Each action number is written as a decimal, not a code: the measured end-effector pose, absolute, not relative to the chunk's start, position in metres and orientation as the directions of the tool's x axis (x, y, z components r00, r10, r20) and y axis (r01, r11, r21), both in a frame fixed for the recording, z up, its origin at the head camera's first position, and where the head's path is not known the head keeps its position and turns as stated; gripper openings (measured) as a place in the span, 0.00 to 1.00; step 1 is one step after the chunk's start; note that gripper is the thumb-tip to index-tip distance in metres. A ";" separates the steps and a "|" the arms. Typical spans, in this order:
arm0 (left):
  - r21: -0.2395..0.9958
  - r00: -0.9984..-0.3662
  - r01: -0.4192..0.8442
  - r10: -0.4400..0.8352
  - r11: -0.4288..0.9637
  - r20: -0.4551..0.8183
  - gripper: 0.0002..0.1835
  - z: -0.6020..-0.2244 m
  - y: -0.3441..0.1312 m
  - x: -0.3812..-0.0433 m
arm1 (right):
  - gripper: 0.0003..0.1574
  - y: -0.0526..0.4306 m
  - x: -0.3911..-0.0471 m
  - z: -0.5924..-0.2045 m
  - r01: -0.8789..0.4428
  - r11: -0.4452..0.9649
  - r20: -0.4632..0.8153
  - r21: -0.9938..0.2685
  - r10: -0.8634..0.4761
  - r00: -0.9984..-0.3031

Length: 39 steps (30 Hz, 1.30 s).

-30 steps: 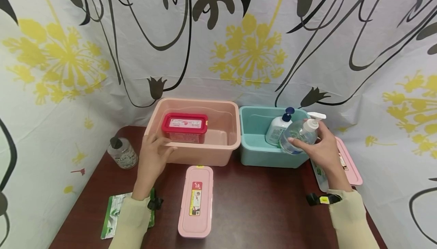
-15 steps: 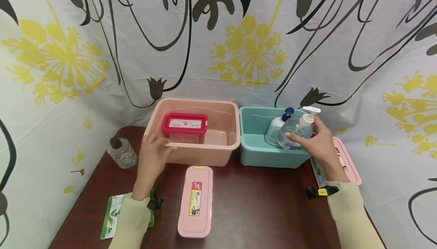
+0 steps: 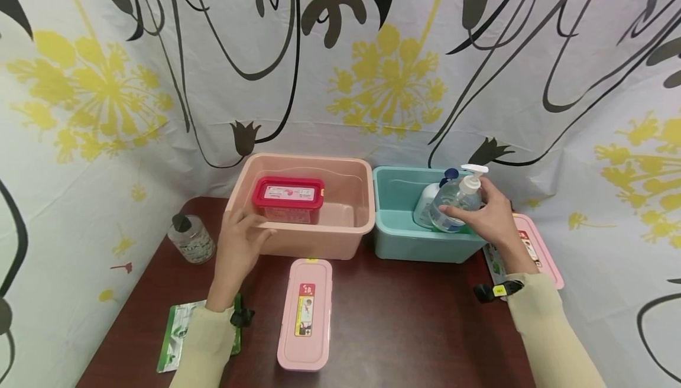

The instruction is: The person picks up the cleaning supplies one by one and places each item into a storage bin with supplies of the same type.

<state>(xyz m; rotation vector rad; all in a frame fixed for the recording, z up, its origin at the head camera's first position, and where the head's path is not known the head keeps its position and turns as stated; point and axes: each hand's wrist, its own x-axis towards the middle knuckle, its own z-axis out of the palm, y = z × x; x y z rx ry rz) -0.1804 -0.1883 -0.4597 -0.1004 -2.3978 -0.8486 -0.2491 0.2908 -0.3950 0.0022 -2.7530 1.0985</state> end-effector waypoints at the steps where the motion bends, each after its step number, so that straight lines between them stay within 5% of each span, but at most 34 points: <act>1: 0.553 -0.825 0.256 -0.119 0.793 0.552 0.16 -0.460 -0.188 -0.180 | 0.55 0.291 -0.250 -0.396 -0.070 0.733 0.167 -0.677 0.061 -0.984; 13: 0.547 -0.827 0.245 -0.122 0.800 0.549 0.16 -0.459 -0.189 -0.180 | 0.67 0.295 -0.264 -0.399 -0.048 0.770 0.100 -0.636 0.021 -0.995; 39: 0.547 -0.822 0.257 -0.118 0.797 0.558 0.16 -0.459 -0.188 -0.180 | 0.73 0.285 -0.288 -0.403 -0.079 0.838 0.037 -0.539 -0.071 -0.997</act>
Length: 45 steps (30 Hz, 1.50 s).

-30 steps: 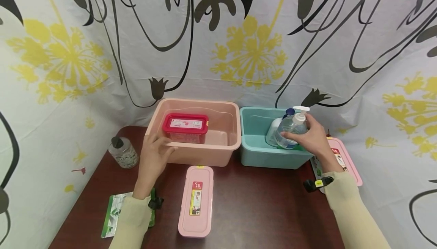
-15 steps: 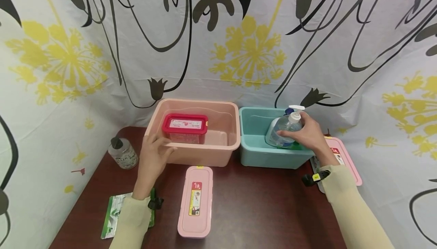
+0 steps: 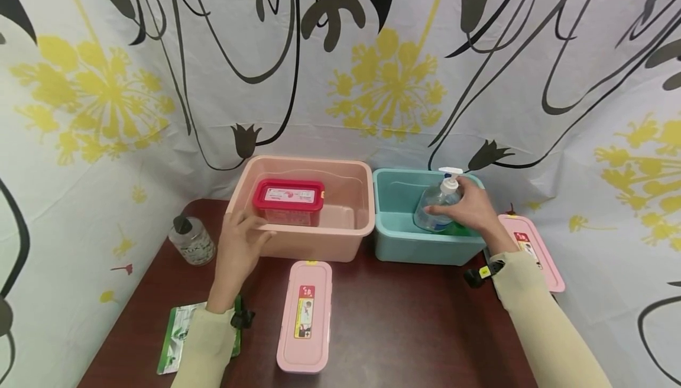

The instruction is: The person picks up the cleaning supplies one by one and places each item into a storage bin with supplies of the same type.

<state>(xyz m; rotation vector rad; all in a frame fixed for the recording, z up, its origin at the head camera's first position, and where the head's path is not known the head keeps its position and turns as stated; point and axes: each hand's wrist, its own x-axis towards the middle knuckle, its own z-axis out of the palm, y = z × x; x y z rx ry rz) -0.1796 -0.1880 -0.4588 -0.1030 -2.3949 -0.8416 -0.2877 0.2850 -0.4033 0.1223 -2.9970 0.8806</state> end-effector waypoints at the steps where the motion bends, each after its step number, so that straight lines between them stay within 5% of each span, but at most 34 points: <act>1: 0.547 -0.822 0.256 -0.118 0.797 0.557 0.16 -0.459 -0.188 -0.180 | 0.73 0.284 -0.288 -0.404 -0.083 0.836 0.038 -0.543 -0.074 -0.997; 22: 0.559 -0.832 0.240 -0.129 0.794 0.540 0.15 -0.460 -0.187 -0.179 | 0.70 0.275 -0.299 -0.424 -0.120 0.826 -0.020 -0.550 -0.156 -0.988; 30: 0.562 -0.829 0.242 -0.132 0.791 0.543 0.16 -0.461 -0.188 -0.180 | 0.50 0.271 -0.299 -0.418 -0.110 0.693 0.005 -0.713 -0.152 -0.988; 45: 0.548 -0.824 0.253 -0.120 0.797 0.554 0.16 -0.460 -0.188 -0.181 | 0.48 0.281 -0.279 -0.414 -0.215 0.802 0.104 -0.558 -0.190 -0.976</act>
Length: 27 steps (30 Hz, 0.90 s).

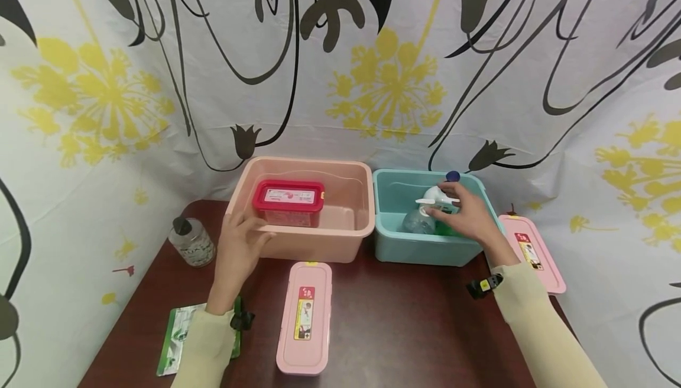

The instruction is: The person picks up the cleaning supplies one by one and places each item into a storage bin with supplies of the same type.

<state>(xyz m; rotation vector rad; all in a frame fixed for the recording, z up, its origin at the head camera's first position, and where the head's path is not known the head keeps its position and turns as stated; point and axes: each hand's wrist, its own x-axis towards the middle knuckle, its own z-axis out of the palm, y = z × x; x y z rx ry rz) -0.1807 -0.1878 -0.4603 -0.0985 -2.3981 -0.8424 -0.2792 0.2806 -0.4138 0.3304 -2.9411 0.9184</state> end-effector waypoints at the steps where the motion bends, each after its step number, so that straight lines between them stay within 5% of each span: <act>1: 0.546 -0.823 0.254 -0.118 0.799 0.555 0.16 -0.460 -0.188 -0.181 | 0.48 0.281 -0.278 -0.414 -0.230 0.804 0.118 -0.548 -0.198 -0.973; 18: 0.564 -0.847 0.221 -0.130 0.795 0.516 0.15 -0.460 -0.186 -0.179 | 0.49 0.290 -0.262 -0.417 -0.357 0.819 0.243 -0.449 -0.273 -0.931; 27: 0.561 -0.832 0.241 -0.128 0.792 0.539 0.15 -0.458 -0.186 -0.179 | 0.55 0.302 -0.254 -0.416 -0.306 0.853 0.203 -0.422 -0.240 -0.949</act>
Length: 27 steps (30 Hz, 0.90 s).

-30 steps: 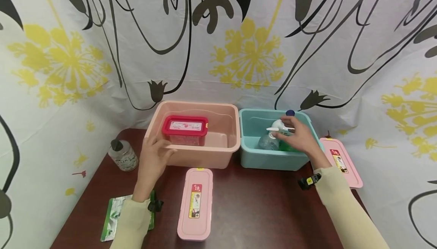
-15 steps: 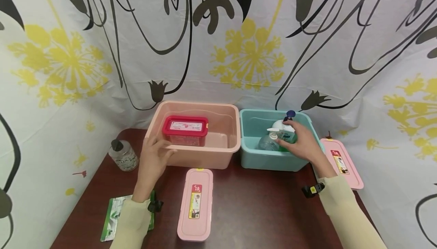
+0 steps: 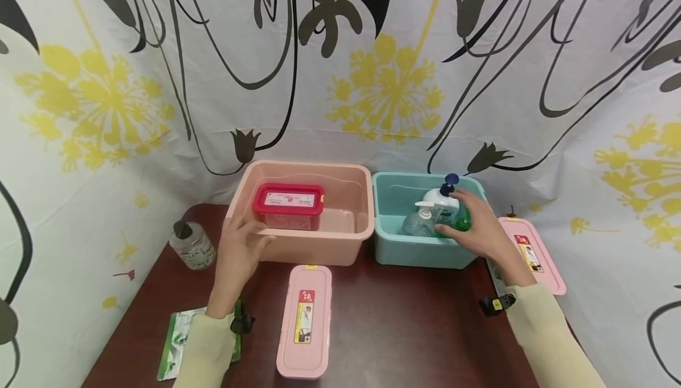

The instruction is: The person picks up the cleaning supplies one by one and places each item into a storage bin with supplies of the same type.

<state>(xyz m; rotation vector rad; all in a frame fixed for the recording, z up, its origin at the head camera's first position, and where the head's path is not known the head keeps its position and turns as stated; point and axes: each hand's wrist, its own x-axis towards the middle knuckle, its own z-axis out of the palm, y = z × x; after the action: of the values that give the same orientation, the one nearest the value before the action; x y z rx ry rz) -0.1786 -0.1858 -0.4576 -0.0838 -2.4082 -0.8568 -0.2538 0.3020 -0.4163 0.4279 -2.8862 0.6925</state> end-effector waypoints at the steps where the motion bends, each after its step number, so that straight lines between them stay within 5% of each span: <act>1: 0.559 -0.832 0.242 -0.127 0.793 0.541 0.15 -0.458 -0.186 -0.179 | 0.56 0.303 -0.253 -0.416 -0.295 0.857 0.196 -0.422 -0.232 -0.953; 27: 0.559 -0.832 0.244 -0.125 0.793 0.540 0.16 -0.462 -0.187 -0.179 | 0.57 0.347 -0.239 -0.408 -0.221 0.881 0.227 -0.419 -0.134 -0.965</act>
<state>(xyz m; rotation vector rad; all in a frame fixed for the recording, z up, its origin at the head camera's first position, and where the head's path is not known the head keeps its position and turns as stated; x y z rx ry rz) -0.1794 -0.1874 -0.4617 -0.0879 -2.4092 -0.8551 -0.2394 0.3467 -0.4078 0.2722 -2.8594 0.6701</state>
